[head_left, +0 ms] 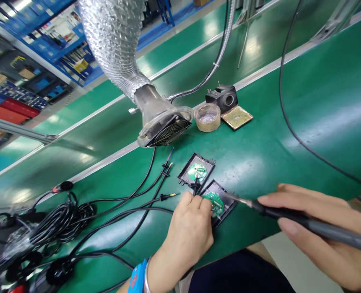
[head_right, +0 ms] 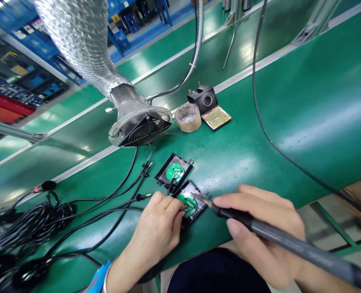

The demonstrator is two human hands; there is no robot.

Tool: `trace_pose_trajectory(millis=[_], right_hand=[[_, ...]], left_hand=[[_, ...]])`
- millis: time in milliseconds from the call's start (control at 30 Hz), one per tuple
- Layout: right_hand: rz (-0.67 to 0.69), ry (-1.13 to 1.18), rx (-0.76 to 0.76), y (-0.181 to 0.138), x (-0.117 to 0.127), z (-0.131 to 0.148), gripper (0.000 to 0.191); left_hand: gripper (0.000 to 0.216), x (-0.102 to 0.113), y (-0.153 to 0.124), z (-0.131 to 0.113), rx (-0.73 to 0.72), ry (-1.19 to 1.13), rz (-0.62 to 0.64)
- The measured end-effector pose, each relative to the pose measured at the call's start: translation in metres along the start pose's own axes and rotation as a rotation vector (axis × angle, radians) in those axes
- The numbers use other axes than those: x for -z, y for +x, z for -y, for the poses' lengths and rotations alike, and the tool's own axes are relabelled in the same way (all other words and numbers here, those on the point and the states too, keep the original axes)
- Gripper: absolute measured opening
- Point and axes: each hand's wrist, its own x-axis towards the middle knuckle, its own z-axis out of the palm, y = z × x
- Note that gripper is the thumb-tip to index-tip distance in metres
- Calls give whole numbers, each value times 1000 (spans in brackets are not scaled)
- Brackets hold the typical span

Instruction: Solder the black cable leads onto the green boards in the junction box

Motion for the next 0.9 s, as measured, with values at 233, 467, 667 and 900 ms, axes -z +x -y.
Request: trace_pose_trajectory(millis=[233, 467, 667, 900], right_hand=[[309, 150, 80, 19, -3, 6, 19], [476, 181, 33, 28, -13, 0, 17], [502, 152, 61, 28, -14, -3, 23], [542, 81, 78, 31, -14, -3, 23]], left_hand=[[16, 4, 4, -3, -10, 31, 18], [16, 3, 4, -2, -5, 18, 7], [17, 1, 4, 0, -25, 17, -7], [17, -1, 3, -1, -27, -6, -38]])
